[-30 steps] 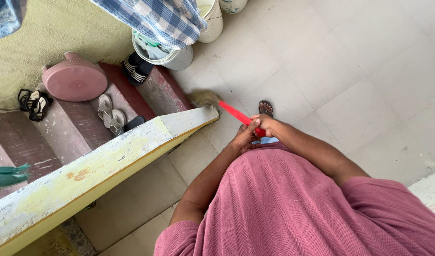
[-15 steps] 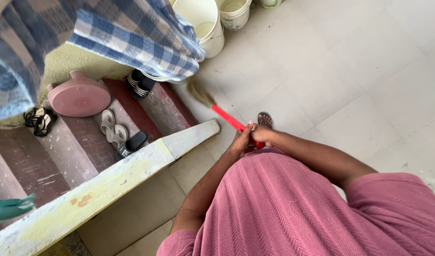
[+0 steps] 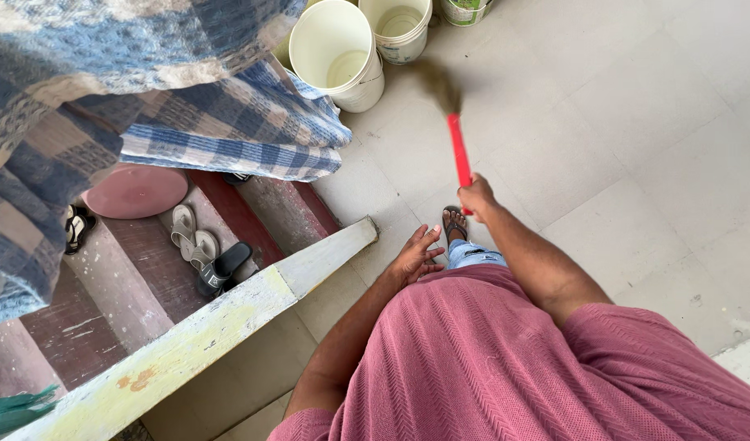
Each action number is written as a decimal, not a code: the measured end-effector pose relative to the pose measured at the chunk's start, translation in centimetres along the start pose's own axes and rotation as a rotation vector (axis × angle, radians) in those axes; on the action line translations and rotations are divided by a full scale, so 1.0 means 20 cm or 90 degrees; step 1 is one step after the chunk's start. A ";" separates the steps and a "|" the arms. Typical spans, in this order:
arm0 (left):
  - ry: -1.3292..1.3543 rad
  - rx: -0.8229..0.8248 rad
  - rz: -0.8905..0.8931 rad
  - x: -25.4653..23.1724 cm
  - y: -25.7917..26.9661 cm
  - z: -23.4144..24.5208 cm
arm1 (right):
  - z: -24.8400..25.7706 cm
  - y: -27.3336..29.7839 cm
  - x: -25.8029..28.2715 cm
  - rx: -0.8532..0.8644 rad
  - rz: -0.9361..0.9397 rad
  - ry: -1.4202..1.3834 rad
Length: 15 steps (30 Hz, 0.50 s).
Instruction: The person sweeps a tiled floor using a broom, moving the broom across the surface to gather a red substance and dust.
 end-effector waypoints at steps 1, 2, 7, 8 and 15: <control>-0.007 0.006 0.000 -0.01 0.00 -0.01 | 0.06 0.03 0.09 -0.034 0.077 0.096; -0.014 0.012 -0.001 -0.02 0.00 -0.02 | 0.10 0.09 0.14 -0.044 0.080 0.107; -0.066 0.016 0.003 -0.07 0.04 -0.07 | 0.11 0.54 0.30 0.012 0.021 0.215; -0.081 0.011 0.007 -0.08 0.05 -0.07 | 0.08 0.63 0.27 0.054 0.013 0.216; -0.024 -0.026 0.068 0.22 -0.08 0.03 | -0.18 0.78 -0.30 0.425 0.130 0.153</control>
Point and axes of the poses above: each hand's wrist, its own y-axis away from the middle knuckle, its own z-axis out of the back of the hand, x = y × z, the point moved 4 cm from there along -y, towards the middle knuckle, and after that the axes turned 15 degrees about -y, right-handed, at the moved point
